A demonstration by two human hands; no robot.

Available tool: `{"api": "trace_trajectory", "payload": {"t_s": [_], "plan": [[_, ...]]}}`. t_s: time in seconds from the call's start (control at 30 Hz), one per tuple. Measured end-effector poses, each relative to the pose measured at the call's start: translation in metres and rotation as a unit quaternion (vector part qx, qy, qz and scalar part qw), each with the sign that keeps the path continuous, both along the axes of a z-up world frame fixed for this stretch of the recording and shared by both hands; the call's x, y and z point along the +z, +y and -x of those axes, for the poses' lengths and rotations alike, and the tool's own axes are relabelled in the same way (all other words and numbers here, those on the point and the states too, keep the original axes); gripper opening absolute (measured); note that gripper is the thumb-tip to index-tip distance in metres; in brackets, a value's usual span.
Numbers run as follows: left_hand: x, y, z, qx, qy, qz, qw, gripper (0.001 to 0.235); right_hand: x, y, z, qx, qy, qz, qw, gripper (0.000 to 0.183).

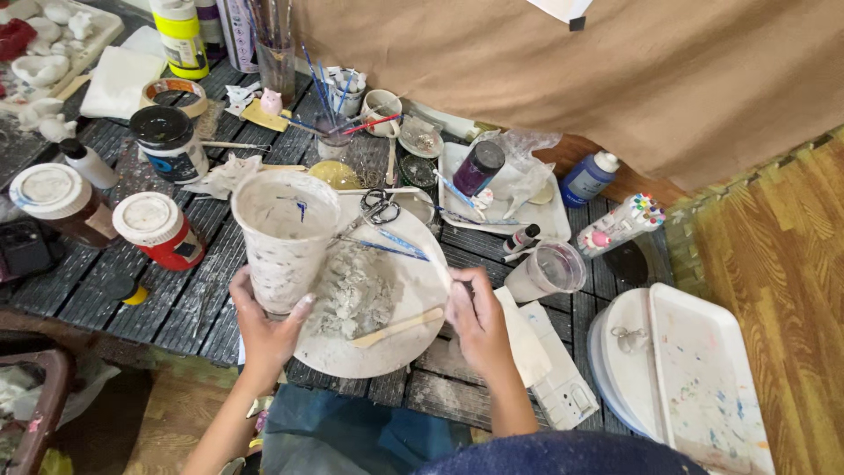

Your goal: The person shapes a small piece of gray clay by hand, then uses a paintbrush to apply liquid to its surface. They place the piece on a tray and continue working with a larger mass of clay on a plate, using a wooden stick to scrape and mix material from a plastic cup into the pile.

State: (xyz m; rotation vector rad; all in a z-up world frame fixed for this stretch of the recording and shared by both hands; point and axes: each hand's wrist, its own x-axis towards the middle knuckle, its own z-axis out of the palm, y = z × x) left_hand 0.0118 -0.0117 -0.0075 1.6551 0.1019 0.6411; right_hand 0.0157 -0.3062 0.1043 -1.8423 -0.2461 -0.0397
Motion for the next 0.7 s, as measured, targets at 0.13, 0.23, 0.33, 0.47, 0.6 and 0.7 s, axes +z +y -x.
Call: {"api": "trace_trajectory", "payload": {"t_s": [0.13,0.23,0.33,0.47,0.6,0.7], "plan": [[-0.017,0.020,0.014,-0.046,-0.026,0.104,0.993,0.088,-0.009,-0.005,0.020,0.033,0.143,-0.093,0.985,0.024],[-0.029,0.034,0.026,-0.065,-0.106,0.187,0.975,0.094,-0.014,-0.005,0.029,0.064,0.150,-0.142,0.976,0.025],[-0.028,0.037,0.031,-0.075,-0.111,0.320,0.938,0.085,-0.013,0.000,0.033,0.070,0.098,-0.112,0.986,0.027],[-0.004,0.031,0.027,-0.106,-0.070,0.420,0.898,0.075,-0.008,0.003,0.042,0.073,0.092,-0.113,0.987,0.027],[0.025,0.026,0.014,-0.124,0.013,0.467,0.875,0.083,-0.005,0.002,0.053,0.071,0.087,-0.096,0.989,0.026],[0.042,0.023,0.004,-0.161,0.082,0.555,0.812,0.088,-0.001,0.000,0.057,0.075,0.090,-0.076,0.990,0.023]]}}
